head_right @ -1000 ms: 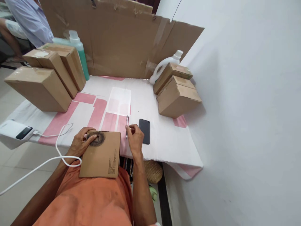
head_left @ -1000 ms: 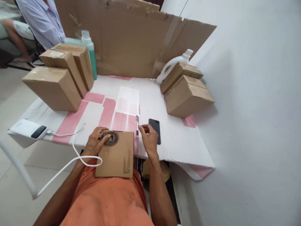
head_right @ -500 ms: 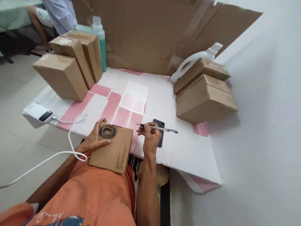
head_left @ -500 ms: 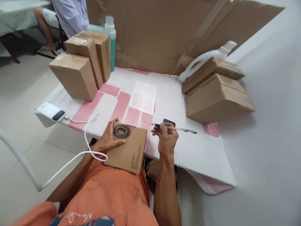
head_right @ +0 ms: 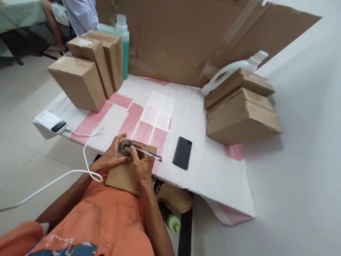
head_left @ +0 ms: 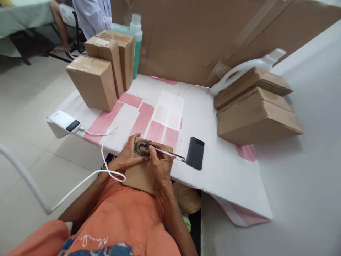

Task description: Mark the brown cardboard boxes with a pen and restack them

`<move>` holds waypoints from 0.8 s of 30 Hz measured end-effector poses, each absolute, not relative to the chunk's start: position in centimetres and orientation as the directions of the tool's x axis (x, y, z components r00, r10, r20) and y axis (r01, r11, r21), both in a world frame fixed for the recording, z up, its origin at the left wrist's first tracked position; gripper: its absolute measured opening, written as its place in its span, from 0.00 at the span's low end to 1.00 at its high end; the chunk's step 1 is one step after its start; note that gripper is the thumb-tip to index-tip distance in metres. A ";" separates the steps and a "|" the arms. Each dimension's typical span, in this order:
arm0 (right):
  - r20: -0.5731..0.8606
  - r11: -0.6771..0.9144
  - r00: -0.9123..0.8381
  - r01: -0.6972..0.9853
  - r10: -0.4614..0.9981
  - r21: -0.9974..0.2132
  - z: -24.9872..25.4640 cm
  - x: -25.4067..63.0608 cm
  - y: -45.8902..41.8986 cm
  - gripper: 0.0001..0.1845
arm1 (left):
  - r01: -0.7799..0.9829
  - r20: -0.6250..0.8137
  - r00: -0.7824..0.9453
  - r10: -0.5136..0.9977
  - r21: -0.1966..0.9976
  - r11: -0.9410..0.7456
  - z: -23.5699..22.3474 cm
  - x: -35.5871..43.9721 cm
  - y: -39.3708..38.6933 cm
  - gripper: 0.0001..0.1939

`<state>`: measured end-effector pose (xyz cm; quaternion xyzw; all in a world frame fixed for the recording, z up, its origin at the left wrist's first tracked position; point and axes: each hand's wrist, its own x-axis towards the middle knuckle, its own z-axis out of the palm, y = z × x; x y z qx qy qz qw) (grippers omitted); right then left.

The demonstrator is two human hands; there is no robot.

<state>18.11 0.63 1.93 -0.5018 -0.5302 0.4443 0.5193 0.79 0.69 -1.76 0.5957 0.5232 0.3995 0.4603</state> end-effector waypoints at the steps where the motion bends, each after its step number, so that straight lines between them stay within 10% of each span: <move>1: 0.106 0.103 0.034 0.076 0.994 -0.992 1.8 18.1 0.7 0.11 | 0.252 -0.005 0.137 0.991 0.967 -0.029 -1.8 0.8 0.7 0.58; 24: 0.261 0.175 0.203 0.363 0.944 -0.915 2.0 19.6 -0.8 0.12 | 0.292 0.005 0.144 0.990 0.955 -0.048 -1.8 0.7 0.7 0.59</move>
